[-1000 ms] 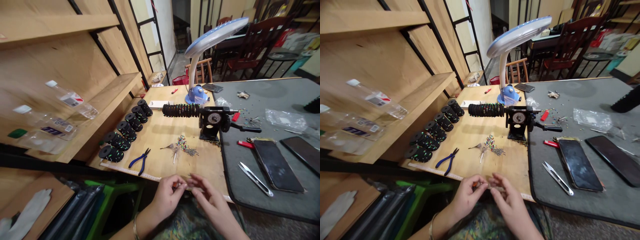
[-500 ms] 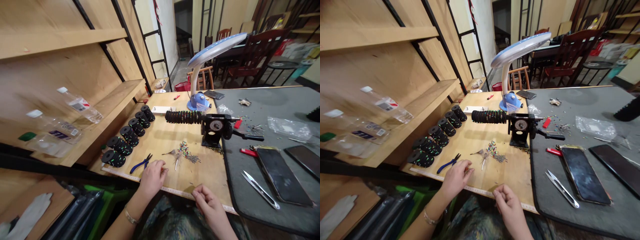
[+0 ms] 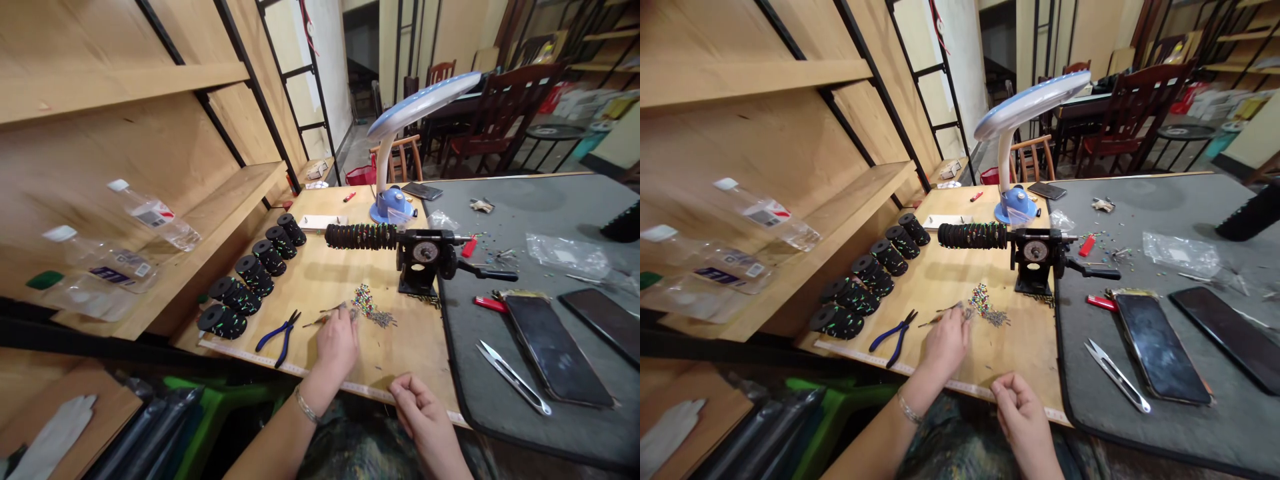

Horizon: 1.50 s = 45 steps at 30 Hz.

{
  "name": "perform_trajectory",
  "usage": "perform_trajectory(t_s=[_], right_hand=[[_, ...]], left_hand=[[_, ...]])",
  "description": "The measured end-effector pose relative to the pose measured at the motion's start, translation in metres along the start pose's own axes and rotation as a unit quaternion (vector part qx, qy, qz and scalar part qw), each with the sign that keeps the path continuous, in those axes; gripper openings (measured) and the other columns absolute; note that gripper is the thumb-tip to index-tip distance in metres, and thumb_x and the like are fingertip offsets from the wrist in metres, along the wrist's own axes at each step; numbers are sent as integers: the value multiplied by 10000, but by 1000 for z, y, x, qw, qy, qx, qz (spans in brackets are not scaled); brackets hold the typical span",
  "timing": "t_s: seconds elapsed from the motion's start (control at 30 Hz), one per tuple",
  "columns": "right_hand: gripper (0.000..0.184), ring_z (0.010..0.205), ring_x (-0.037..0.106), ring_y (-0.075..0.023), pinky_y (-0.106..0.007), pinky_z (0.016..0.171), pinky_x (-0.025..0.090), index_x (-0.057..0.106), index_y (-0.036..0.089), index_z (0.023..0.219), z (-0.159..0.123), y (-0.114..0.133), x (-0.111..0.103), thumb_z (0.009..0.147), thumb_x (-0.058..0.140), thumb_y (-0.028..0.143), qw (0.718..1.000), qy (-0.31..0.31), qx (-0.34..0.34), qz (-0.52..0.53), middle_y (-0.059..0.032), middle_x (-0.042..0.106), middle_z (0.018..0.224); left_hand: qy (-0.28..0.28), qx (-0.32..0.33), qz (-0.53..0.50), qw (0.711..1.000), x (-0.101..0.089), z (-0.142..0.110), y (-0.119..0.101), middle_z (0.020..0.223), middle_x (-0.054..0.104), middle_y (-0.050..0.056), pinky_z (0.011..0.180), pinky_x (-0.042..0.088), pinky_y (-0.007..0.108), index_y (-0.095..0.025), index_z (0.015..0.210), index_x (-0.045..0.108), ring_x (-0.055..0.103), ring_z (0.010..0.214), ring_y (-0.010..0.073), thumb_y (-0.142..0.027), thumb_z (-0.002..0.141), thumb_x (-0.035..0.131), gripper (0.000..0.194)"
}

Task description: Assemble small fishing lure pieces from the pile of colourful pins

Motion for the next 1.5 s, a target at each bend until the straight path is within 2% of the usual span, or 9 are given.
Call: perform_trajectory(t_s=[0.13, 0.4, 0.5, 0.67, 0.73, 0.9, 1.0, 1.17, 1.5], right_hand=[[522, 360, 201, -44, -175, 379, 119, 521, 197, 695, 0, -4, -3, 680, 641, 705, 1000, 0, -2, 3, 137, 271, 411], [510, 351, 202, -41, -169, 368, 127, 525, 194, 710, 2, -11, -6, 702, 635, 692, 1000, -3, -6, 10, 139, 277, 408], [521, 351, 217, -41, -166, 366, 137, 524, 196, 704, 1, -5, -7, 679, 648, 701, 1000, -15, -4, 16, 137, 287, 407], [537, 350, 216, -38, -167, 370, 130, 504, 201, 687, 1, 4, -4, 650, 659, 714, 1000, -19, 2, 23, 141, 289, 396], [550, 345, 214, -39, -171, 371, 125, 507, 200, 676, 2, 4, -1, 632, 660, 726, 1000, -18, 6, 12, 141, 287, 384], [552, 343, 224, -44, -180, 370, 139, 520, 195, 674, -1, 0, 6, 608, 678, 720, 1000, 4, 17, 4, 140, 292, 377], [540, 355, 224, -45, -182, 376, 135, 530, 191, 685, -5, -4, 10, 621, 681, 706, 999, 17, 29, 2, 137, 300, 391], [560, 358, 231, -44, -184, 381, 138, 536, 184, 693, -10, -6, 12, 618, 669, 722, 999, 24, 31, -4, 136, 301, 400], [549, 350, 269, -43, -183, 380, 156, 547, 179, 683, -11, -12, 12, 616, 677, 709, 999, 18, 32, -19, 117, 365, 400]], left_hand=[[9, -5, -18, 1000, 6, 2, 4, 930, 649, 156, 742, 454, 359, -124, 944, 594, 630, 871, 282, -147, 874, 459, 155], [-11, 18, -137, 990, -2, -13, 16, 871, 617, 66, 752, 462, 304, -193, 822, 537, 602, 840, 204, -136, 855, 447, 112], [6, 26, -318, 948, -5, -28, 19, 869, 602, 57, 696, 466, 288, -198, 799, 514, 590, 805, 192, -205, 861, 468, 77], [208, -45, -546, 810, 12, -66, 12, 674, 553, -16, 499, 357, 221, -202, 813, 438, 454, 515, 105, -370, 872, 513, 193], [243, -50, -570, 783, 15, -80, 8, 663, 540, -22, 539, 356, 220, -194, 818, 441, 458, 556, 102, -372, 861, 546, 211], [269, -63, -600, 751, 22, -99, 3, 747, 501, -26, 683, 394, 247, -185, 794, 446, 489, 696, 111, -256, 754, 692, 259], [258, -80, -588, 762, 25, -103, 5, 740, 486, -32, 680, 386, 244, -183, 765, 443, 477, 701, 109, -225, 690, 743, 313], [264, -107, -588, 757, 29, -106, 8, 621, 476, -47, 550, 331, 232, -180, 776, 453, 426, 556, 89, -408, 822, 599, 275], [290, -159, -649, 686, 42, -111, 8, 690, 572, -5, 455, 246, 192, -162, 833, 493, 481, 510, 68, -513, 724, 695, 420]])
Point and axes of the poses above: each hand's wrist, its own z-axis towards the middle knuckle, its own x-axis out of the palm, y = z × x, the point moved 5 cm from there along z, towards the middle knuckle
